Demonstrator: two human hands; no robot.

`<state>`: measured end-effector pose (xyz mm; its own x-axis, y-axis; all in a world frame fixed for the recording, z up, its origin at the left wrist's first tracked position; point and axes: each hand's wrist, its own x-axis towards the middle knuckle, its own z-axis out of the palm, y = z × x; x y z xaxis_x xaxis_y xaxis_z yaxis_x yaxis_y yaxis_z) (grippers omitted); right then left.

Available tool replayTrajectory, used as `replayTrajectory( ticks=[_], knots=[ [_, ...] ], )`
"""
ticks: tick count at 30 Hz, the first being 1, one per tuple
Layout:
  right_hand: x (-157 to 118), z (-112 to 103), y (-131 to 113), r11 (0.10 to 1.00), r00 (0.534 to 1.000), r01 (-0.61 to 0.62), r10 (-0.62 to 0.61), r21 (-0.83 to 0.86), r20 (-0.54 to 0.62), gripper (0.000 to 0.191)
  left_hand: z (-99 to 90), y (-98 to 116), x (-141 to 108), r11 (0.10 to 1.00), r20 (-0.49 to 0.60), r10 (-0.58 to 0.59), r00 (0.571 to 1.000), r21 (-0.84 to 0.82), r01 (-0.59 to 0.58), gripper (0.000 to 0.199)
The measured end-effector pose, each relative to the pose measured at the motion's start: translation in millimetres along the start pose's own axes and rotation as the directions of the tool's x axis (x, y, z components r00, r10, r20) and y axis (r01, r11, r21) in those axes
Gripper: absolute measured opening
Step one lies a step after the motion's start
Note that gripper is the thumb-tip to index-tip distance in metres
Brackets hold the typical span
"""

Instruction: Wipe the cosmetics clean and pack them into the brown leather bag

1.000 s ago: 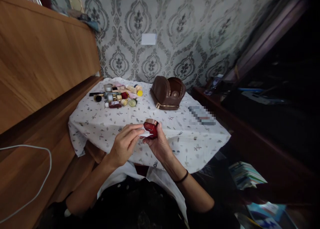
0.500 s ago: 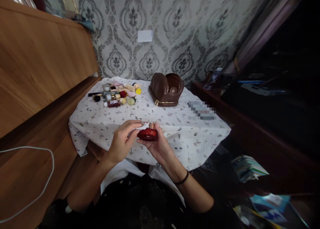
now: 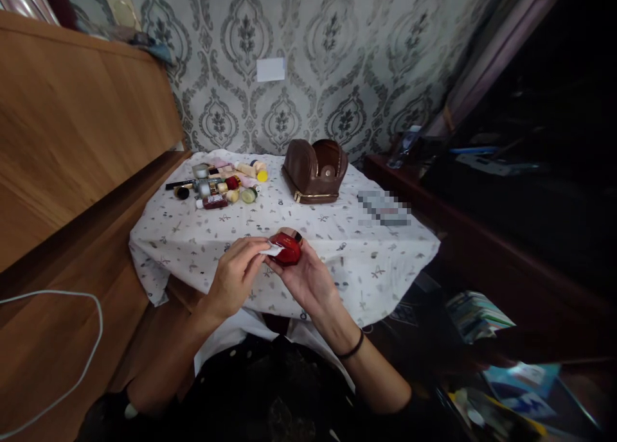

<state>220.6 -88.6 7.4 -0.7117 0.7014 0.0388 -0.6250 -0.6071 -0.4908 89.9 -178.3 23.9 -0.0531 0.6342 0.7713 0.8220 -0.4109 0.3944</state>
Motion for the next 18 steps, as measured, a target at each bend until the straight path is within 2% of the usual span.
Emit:
replayTrajectory(
  ticks=[4, 8, 13, 18],
  knots=[
    [-2, 3, -1, 0.995, 0.999, 0.031, -0.03, -0.093, 0.018, 0.034, -4.5, 1, 3, 1.0, -0.058, -0.011, 0.998, 0.018, 0.013, 0.019],
    [-7, 5, -2, 0.975, 0.996, 0.065, -0.075, -0.214, -0.043, 0.036, -6.0, 7, 7, 0.999, -0.079, 0.018, 0.997, 0.033, -0.016, 0.019],
    [-8, 5, 3, 0.949, 0.99, 0.061, -0.097, -0.308, -0.103, 0.045, -4.5, 14, 12, 0.991, -0.04, 0.094, 0.995, 0.099, -0.09, 0.021],
    [-4, 6, 6, 0.957, 0.984, 0.094, -0.131, -0.276, -0.121, 0.036, 0.0, 18, 9, 0.945, 0.041, 0.228, 0.973, 0.23, -0.231, 0.028]
  ],
)
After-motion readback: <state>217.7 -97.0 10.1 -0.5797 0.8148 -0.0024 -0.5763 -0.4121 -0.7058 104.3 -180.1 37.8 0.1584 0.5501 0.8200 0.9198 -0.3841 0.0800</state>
